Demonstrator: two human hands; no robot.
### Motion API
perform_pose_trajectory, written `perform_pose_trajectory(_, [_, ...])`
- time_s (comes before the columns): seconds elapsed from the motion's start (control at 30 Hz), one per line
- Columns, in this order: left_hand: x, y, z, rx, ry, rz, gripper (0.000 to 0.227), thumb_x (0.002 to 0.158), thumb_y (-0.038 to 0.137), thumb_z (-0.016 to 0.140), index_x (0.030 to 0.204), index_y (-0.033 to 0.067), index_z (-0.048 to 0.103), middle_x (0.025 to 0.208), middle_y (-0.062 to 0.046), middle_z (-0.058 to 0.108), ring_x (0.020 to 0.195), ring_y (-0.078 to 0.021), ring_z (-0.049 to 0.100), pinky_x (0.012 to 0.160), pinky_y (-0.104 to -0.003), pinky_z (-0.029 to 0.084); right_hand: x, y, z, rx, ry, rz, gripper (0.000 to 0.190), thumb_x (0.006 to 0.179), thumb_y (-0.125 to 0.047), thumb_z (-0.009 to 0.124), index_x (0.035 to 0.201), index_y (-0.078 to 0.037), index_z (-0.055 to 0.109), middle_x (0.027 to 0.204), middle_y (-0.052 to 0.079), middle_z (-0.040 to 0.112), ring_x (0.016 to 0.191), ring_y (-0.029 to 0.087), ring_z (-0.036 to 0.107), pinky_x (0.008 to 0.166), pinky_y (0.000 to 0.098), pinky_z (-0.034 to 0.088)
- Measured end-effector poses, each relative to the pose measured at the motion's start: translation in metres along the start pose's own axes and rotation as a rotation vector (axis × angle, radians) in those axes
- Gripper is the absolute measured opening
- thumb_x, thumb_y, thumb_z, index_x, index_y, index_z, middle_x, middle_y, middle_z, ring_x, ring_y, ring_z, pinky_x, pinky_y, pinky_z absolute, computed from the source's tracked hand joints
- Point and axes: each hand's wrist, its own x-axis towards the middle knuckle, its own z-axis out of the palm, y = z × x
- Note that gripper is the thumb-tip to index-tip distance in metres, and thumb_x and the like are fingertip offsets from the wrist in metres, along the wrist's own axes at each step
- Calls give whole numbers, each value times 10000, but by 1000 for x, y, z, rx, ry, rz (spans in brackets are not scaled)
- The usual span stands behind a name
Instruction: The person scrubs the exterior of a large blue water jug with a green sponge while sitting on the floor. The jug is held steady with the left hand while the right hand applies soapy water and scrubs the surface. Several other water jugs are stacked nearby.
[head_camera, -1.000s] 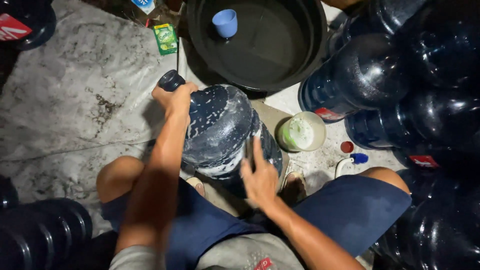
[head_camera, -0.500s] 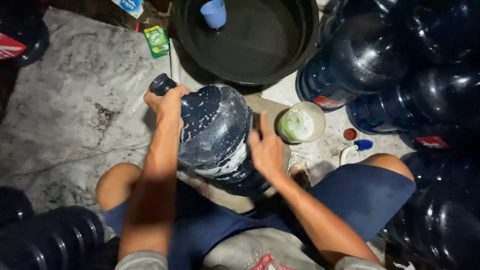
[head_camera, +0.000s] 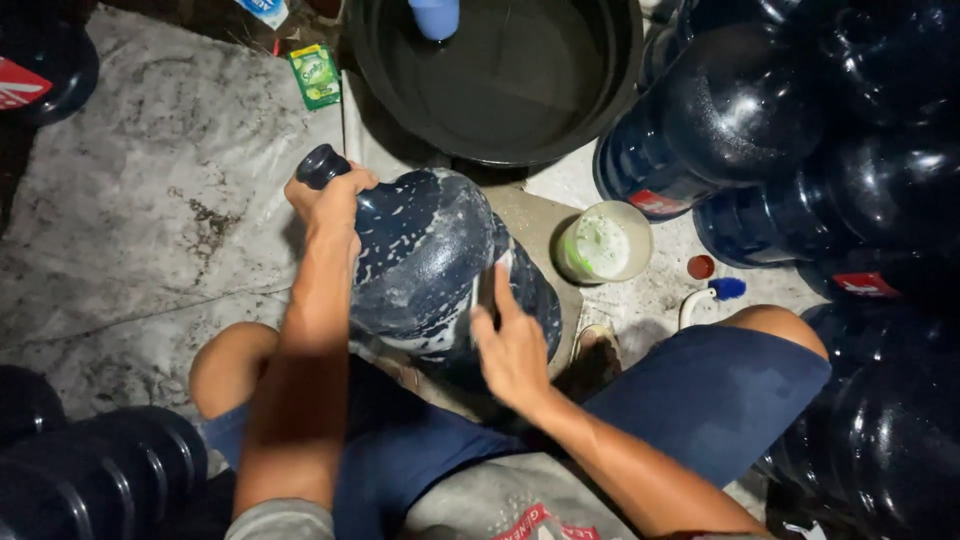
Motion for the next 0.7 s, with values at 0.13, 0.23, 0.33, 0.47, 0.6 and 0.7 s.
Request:
perform_pose_trajectory(0.13, [20,-22,7,-59,-85,53,236,431,-2,705,648,71,649,634,-55,612,652,-168,635,704,-249,491,24,-1,-10,-4,61,47,590,855,-319,410,1401,-95,421,1163,298,588,1143,447,533,943,533,411])
perform_pose_trajectory(0.23, [13,-15,3,-59,-110,80,214,450,-3,688,648,67,642,620,-43,608,634,-160,632,677,-247,493,33,-7,-14,-22,67,58,581,851,-340,408,1381,-106,450,1152,286,599,1140,437,538,946,534,408])
perform_pose_trajectory(0.33, [26,-29,3,-60,-28,21,290,435,28,719,707,80,633,639,-42,607,673,-185,628,687,-288,473,31,10,-9,-64,63,64,572,844,-372,404,1350,-122,494,1134,268,614,1136,421,547,950,536,402])
perform_pose_trajectory(0.47, [22,-24,3,-57,14,-4,303,424,16,707,713,75,636,650,-45,604,669,-178,616,690,-275,460,30,44,3,-162,112,-166,623,872,-333,422,1455,-131,331,966,340,636,945,510,594,789,564,449])
perform_pose_trajectory(0.6, [3,-4,-4,-73,41,-13,326,409,3,704,719,67,628,660,-47,588,677,-182,607,692,-287,455,35,28,0,16,198,-144,606,874,-295,397,1436,-74,346,1071,361,596,1030,507,564,847,574,431])
perform_pose_trajectory(0.7, [0,-1,-6,-72,43,-12,328,412,11,713,726,55,627,663,-61,594,680,-188,606,695,-305,459,11,52,18,-199,80,-328,615,862,-255,486,1435,-84,345,953,349,636,878,500,630,709,590,454])
